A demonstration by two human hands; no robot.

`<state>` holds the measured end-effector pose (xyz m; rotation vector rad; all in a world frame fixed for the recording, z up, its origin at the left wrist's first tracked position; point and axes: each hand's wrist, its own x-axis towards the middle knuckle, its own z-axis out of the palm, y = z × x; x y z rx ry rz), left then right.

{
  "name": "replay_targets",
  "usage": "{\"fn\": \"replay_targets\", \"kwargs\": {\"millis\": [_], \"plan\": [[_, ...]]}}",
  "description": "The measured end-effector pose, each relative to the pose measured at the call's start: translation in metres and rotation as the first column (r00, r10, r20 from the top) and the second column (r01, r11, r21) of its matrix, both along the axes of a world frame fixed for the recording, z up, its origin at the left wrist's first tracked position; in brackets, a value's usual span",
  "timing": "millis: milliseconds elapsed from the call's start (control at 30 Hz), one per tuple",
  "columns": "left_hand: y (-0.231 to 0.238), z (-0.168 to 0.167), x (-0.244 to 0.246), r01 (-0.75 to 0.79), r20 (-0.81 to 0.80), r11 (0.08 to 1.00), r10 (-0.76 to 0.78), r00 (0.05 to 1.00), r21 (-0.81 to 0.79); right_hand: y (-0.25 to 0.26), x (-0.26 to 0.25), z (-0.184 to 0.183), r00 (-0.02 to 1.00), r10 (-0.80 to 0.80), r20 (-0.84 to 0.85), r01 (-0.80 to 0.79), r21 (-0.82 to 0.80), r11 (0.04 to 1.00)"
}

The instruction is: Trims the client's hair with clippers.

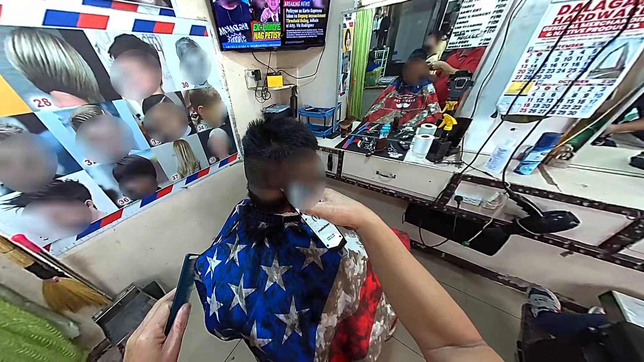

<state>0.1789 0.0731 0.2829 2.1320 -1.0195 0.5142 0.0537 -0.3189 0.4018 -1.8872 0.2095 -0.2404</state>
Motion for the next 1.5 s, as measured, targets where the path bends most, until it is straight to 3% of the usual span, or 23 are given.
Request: {"fn": "replay_targets", "kwargs": {"millis": [67, 200, 333, 500, 633, 800, 967, 1133, 1300, 1433, 1500], "plan": [[0.002, -0.001, 0.002, 0.001, -0.007, 1.000, -0.001, 1.000, -0.002, 0.003, 0.000, 0.000, 1.000, -0.001, 0.024, 0.000, 0.031, 1.000], [0.007, -0.003, 0.005, 0.009, -0.015, 1.000, -0.009, 1.000, -0.006, 0.004, 0.002, -0.003, 1.000, -0.016, -0.026, 0.014, -0.057, 0.998], [0.010, -0.004, 0.008, 0.014, -0.024, 1.000, -0.014, 1.000, 0.000, 0.010, 0.001, -0.003, 0.999, -0.016, 0.032, 0.015, 0.035, 0.999], [0.012, -0.003, 0.009, 0.021, -0.019, 1.000, -0.021, 1.000, 0.003, 0.013, 0.003, -0.011, 0.999, -0.021, -0.027, 0.021, -0.029, 0.999], [0.014, -0.003, 0.010, 0.039, -0.028, 0.999, -0.039, 0.999, 0.009, 0.019, 0.005, -0.016, 0.998, -0.033, 0.061, 0.027, 0.087, 0.996], [0.015, 0.003, 0.008, 0.068, -0.022, 0.998, -0.068, 0.997, 0.013, 0.022, 0.009, -0.025, 1.000, -0.017, 0.003, 0.017, 0.038, 0.999], [0.015, 0.007, 0.007, 0.071, -0.048, 0.996, -0.068, 0.997, 0.056, 0.030, 0.011, -0.027, 0.991, 0.011, 0.133, -0.037, 0.195, 0.980], [0.013, 0.010, 0.005, 0.059, -0.037, 0.996, -0.057, 0.998, 0.063, 0.032, 0.014, -0.032, 0.996, 0.067, 0.062, -0.077, 0.186, 0.979], [0.008, 0.014, 0.000, 0.046, -0.027, 0.996, -0.044, 0.999, 0.078, 0.033, 0.015, -0.031, 0.983, 0.086, 0.163, -0.132, 0.296, 0.946], [0.004, 0.016, -0.003, 0.030, -0.007, 0.996, -0.029, 1.000, 0.087, 0.029, 0.018, -0.038, 0.981, 0.148, 0.122, -0.177, 0.278, 0.944], [0.002, 0.016, -0.005, 0.020, -0.005, 0.996, -0.020, 1.000, 0.084, 0.026, 0.016, -0.035, 0.975, 0.157, 0.155, -0.202, 0.350, 0.915]]}}
